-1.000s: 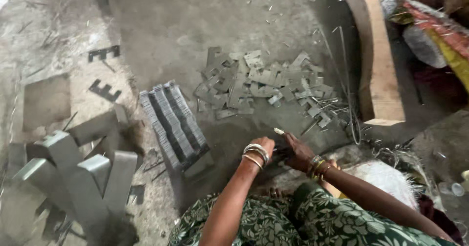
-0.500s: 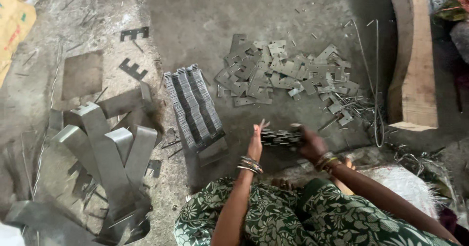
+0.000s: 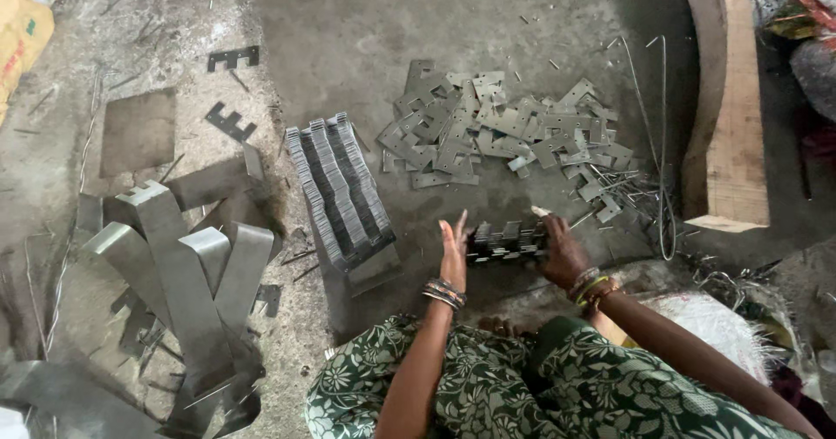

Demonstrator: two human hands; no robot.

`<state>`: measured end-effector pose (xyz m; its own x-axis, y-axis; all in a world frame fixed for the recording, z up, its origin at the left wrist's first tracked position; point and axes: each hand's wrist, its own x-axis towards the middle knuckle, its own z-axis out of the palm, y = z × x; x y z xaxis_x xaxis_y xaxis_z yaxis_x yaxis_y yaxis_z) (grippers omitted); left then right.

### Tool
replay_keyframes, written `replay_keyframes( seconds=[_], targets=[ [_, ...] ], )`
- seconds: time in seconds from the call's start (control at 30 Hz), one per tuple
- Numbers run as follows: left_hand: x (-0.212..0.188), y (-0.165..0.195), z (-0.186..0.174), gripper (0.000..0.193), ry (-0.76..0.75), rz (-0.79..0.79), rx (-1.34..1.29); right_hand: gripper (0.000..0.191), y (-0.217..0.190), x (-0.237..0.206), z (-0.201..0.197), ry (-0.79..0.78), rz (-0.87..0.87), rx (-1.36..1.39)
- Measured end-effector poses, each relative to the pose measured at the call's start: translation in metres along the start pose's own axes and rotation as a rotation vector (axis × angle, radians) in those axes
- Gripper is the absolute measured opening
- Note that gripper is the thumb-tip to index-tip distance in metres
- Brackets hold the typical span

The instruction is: The person sits on the floor and repeatedly picks up small metal brackets from a pile, aligns them, and stacks them into neat piles. The person also uses a small white object to rub the edges of the brackets before stacking them.

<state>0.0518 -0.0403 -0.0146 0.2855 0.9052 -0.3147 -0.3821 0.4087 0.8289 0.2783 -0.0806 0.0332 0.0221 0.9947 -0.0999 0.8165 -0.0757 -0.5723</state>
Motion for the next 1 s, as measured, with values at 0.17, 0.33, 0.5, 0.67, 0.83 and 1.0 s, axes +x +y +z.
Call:
replay_keyframes(
  seconds=[0.17,0.33,0.5,0.67,0.83,1.0],
  targets=[
    [0.010,-0.017,0.008,0.090,0.107,0.050,0.138,0.073,0.003,-0.012,0.002,-0.019,0.094,-0.065],
    [0.013,-0.015,0.014,0.089,-0.022,0.134,0.101,0.092,0.003,-0.020,0.002,-0.003,-0.058,0.010],
    [0.013,-0.006,0.014,0.091,-0.013,0.021,0.192,0.096,0.005,-0.019,-0.002,0.033,-0.143,0.012],
    [0.036,-0.011,0.010,0.084,0.053,0.022,0.283,0.083,0.023,-0.025,0.009,0.019,-0.262,-0.021],
    [0.044,-0.024,0.023,0.083,0.094,0.150,0.359,0.079,0.032,-0.021,0.022,0.160,-0.626,-0.114],
    [0.040,-0.022,0.023,0.085,0.145,0.076,0.069,0.090,0.022,-0.014,0.014,-0.178,-0.023,0.082]
  ],
)
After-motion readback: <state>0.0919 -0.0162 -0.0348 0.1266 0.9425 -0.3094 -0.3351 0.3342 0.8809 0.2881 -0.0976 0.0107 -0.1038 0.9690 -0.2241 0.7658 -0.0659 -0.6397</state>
